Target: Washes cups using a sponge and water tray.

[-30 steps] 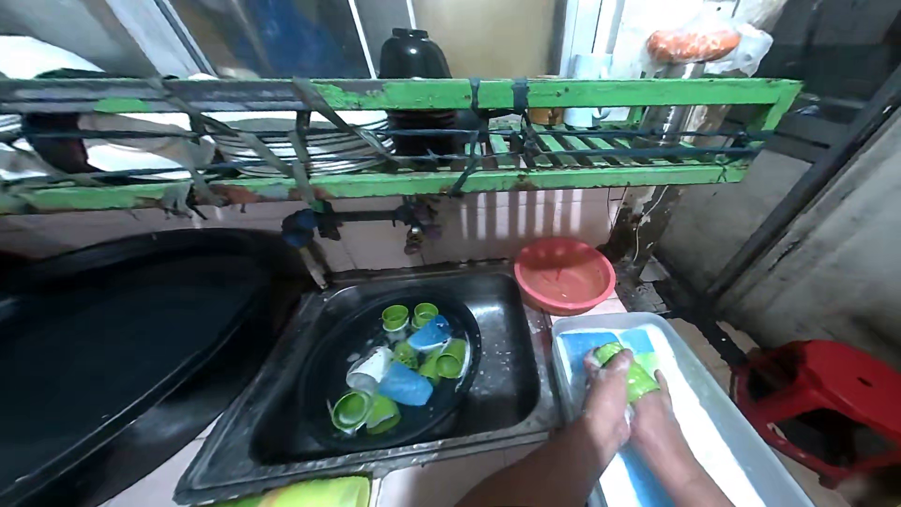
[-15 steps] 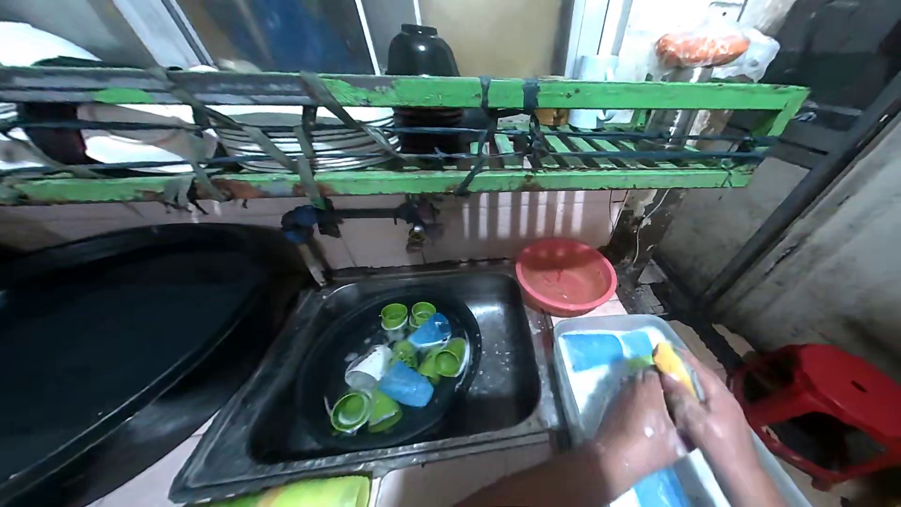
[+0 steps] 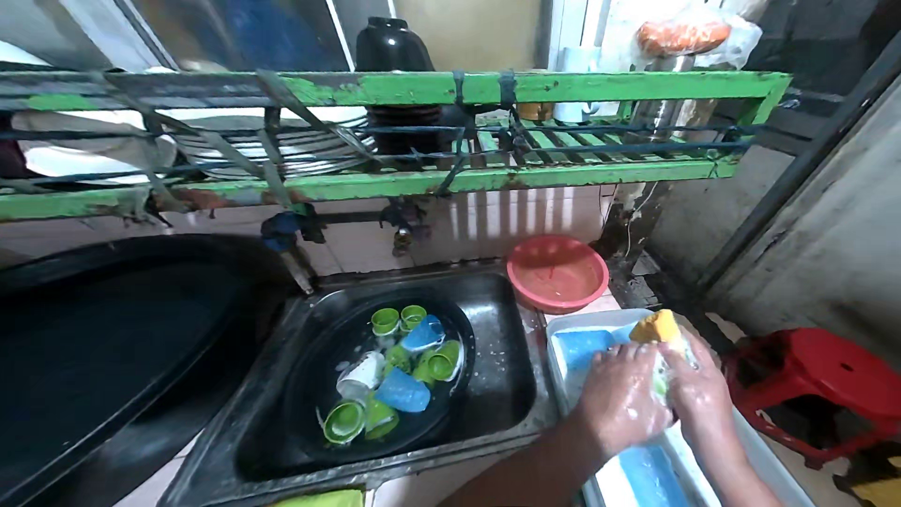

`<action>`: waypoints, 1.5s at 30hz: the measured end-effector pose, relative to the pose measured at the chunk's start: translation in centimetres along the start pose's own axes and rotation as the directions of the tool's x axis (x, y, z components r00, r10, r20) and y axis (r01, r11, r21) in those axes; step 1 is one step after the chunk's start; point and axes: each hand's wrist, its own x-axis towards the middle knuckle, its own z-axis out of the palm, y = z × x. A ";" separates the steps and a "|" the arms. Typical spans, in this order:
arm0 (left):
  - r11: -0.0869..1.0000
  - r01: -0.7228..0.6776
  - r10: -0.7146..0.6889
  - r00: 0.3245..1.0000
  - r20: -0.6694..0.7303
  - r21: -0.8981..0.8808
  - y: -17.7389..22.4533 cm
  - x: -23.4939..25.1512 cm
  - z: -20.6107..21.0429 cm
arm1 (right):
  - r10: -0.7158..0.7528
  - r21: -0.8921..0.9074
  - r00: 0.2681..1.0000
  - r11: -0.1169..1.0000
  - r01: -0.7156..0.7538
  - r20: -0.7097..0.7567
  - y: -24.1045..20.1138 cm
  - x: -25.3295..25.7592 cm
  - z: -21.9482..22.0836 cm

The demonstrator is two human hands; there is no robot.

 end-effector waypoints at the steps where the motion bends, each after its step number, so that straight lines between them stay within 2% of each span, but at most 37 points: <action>1: 1.000 0.008 -0.007 1.000 -0.027 0.019 -0.5 0.3 -0.6 | -0.087 -0.035 0.995 0.995 0.089 0.038 -0.2 -0.8 0.2; 3: 0.993 0.120 -0.119 0.991 -0.063 0.017 -2.2 0.8 -2.6 | -0.237 -0.112 0.961 0.961 0.254 0.141 -0.3 -2.5 0.2; 4: 0.985 0.172 -0.172 0.978 -0.120 -0.012 -3.8 0.8 -3.6 | -0.253 -0.127 0.946 0.951 0.282 0.205 -0.3 -3.4 -0.1; 7: 0.960 0.279 -0.263 0.910 -0.322 0.004 -10.6 -1.2 -6.6 | -0.063 -0.202 0.919 0.968 0.152 0.390 1.2 -4.5 -2.9; 9: 0.898 0.428 -0.368 0.860 -0.353 0.107 -15.7 -3.7 -9.1 | 0.084 -0.325 0.900 0.943 0.066 0.428 3.8 -4.0 -5.6; 11: 0.797 0.566 -0.470 0.800 -0.374 0.208 -20.9 -6.4 -10.9 | 0.164 -0.465 0.877 0.882 0.074 0.452 6.1 -3.3 -7.8; 13: 0.755 0.600 -0.451 0.769 -0.454 0.266 -23.5 -7.7 -11.8 | 0.140 -0.536 0.873 0.830 0.154 0.467 7.5 -3.3 -8.8; 15: 0.778 0.557 -0.391 0.791 -0.470 0.291 -21.4 -6.1 -12.3 | 0.105 -0.591 0.861 0.767 0.248 0.498 8.2 -3.2 -8.6; 17: 0.848 0.438 -0.327 0.875 -0.357 0.298 -15.7 -2.9 -11.1 | 0.119 -0.634 0.839 0.713 0.300 0.531 9.0 -3.0 -7.7; 19: 0.921 0.220 -0.165 0.968 -0.190 0.322 -10.4 0.3 -6.8 | 0.141 -0.661 0.830 0.681 0.315 0.540 9.6 -2.9 -7.0; 21: 0.944 0.017 -0.026 0.999 0.021 0.329 -8.1 3.0 -1.3 | 0.145 -0.661 0.834 0.687 0.302 0.532 9.8 -3.2 -6.9; 23: 0.899 0.048 -0.132 0.978 0.165 0.435 -6.4 5.0 2.6 | 0.130 -0.654 0.846 0.697 0.293 0.517 10.1 -3.4 -7.1; 25: 0.831 0.135 -0.257 0.954 0.157 0.539 -5.9 6.6 4.5 | 0.125 -0.655 0.847 0.695 0.297 0.517 10.5 -3.5 -7.1; 28: 0.790 0.164 -0.297 0.945 0.135 0.590 -6.9 7.5 4.7 | 0.138 -0.654 0.848 0.703 0.280 0.512 11.1 -3.5 -7.0; 32: 0.891 0.283 -0.354 0.922 0.155 0.355 -9.0 8.0 3.9 | 0.279 -0.678 0.814 0.712 0.180 0.509 10.8 -2.5 -6.6; 34: 0.956 0.282 -0.290 0.948 0.130 0.077 -8.8 7.7 3.5 | 0.305 -0.658 0.812 0.742 0.126 0.499 10.8 -2.2 -6.8; 36: 0.948 0.172 -0.181 0.984 -0.008 -0.268 -7.8 6.8 2.8 | 0.324 -0.609 0.829 0.792 0.026 0.456 10.4 -2.2 -7.2; 38: 0.838 -0.009 -0.126 0.970 -0.210 -0.545 -6.9 5.7 1.6 | 0.341 -0.434 0.859 0.887 -0.159 0.382 10.0 -2.2 -7.7; 40: 0.648 -0.169 -0.188 0.909 -0.371 -0.742 -6.3 4.8 1.2 | 0.373 -0.126 0.875 0.928 -0.352 0.308 8.5 -2.4 -7.8; 41: 0.533 -0.223 -0.255 0.878 -0.406 -0.816 -5.9 4.4 1.4 | 0.378 0.035 0.885 0.915 -0.402 0.272 7.1 -2.7 -7.3; 43: 0.295 -0.259 -0.410 0.835 -0.367 -0.920 -4.7 3.4 2.2 | 0.300 0.302 0.926 0.883 -0.360 0.227 4.1 -3.8 -5.0; 45: 0.122 -0.213 -0.496 0.833 -0.245 -0.969 -3.0 2.3 2.8 | 0.206 0.410 0.949 0.864 -0.291 0.240 1.1 -5.0 -1.8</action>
